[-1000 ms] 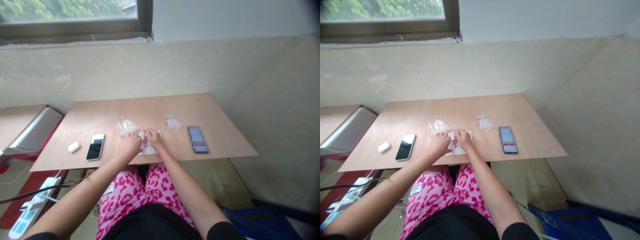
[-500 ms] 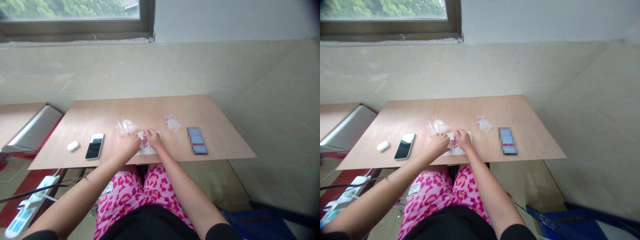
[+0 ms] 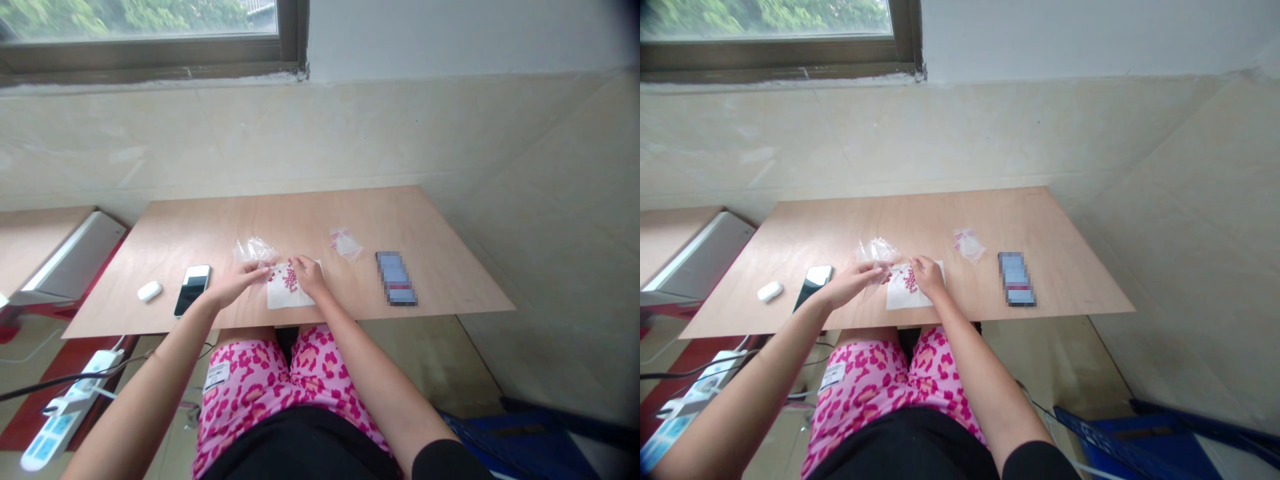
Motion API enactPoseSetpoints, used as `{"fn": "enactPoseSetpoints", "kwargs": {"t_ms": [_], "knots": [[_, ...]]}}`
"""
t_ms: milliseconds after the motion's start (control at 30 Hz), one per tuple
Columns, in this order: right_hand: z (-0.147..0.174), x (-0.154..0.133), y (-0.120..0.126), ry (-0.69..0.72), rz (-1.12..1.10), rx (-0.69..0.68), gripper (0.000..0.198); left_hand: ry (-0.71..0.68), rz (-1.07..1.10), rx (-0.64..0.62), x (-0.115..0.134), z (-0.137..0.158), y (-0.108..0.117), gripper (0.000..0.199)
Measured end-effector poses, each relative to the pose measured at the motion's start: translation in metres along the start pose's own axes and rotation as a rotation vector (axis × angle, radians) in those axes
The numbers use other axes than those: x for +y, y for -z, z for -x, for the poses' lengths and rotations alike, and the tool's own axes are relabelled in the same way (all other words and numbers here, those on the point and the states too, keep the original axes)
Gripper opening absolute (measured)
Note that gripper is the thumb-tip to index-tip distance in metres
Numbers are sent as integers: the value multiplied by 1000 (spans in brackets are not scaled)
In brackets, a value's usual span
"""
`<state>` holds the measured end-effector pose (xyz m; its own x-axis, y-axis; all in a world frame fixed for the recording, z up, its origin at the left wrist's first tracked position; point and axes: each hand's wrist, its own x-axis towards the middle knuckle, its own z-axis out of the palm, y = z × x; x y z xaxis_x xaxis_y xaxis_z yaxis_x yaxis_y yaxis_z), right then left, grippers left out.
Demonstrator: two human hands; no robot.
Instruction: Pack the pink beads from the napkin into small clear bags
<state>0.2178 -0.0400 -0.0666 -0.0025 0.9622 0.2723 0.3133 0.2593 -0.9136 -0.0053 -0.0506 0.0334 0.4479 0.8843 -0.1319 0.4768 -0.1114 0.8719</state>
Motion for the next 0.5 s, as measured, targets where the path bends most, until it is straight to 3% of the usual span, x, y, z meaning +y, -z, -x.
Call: {"fn": "enactPoseSetpoints", "kwargs": {"t_ms": [100,233,333,500], "knots": [[0,1,-1,3,7,3,37,41,446,38,3,5,5,64],[0,1,-1,10,2,5,36,36,601,120,-2,4,21,63],[0,1,-1,-5,18,-3,35,9,407,199,-9,1,45,56],[0,2,-2,11,23,-6,35,-86,-252,306,-18,-2,87,50]]}}
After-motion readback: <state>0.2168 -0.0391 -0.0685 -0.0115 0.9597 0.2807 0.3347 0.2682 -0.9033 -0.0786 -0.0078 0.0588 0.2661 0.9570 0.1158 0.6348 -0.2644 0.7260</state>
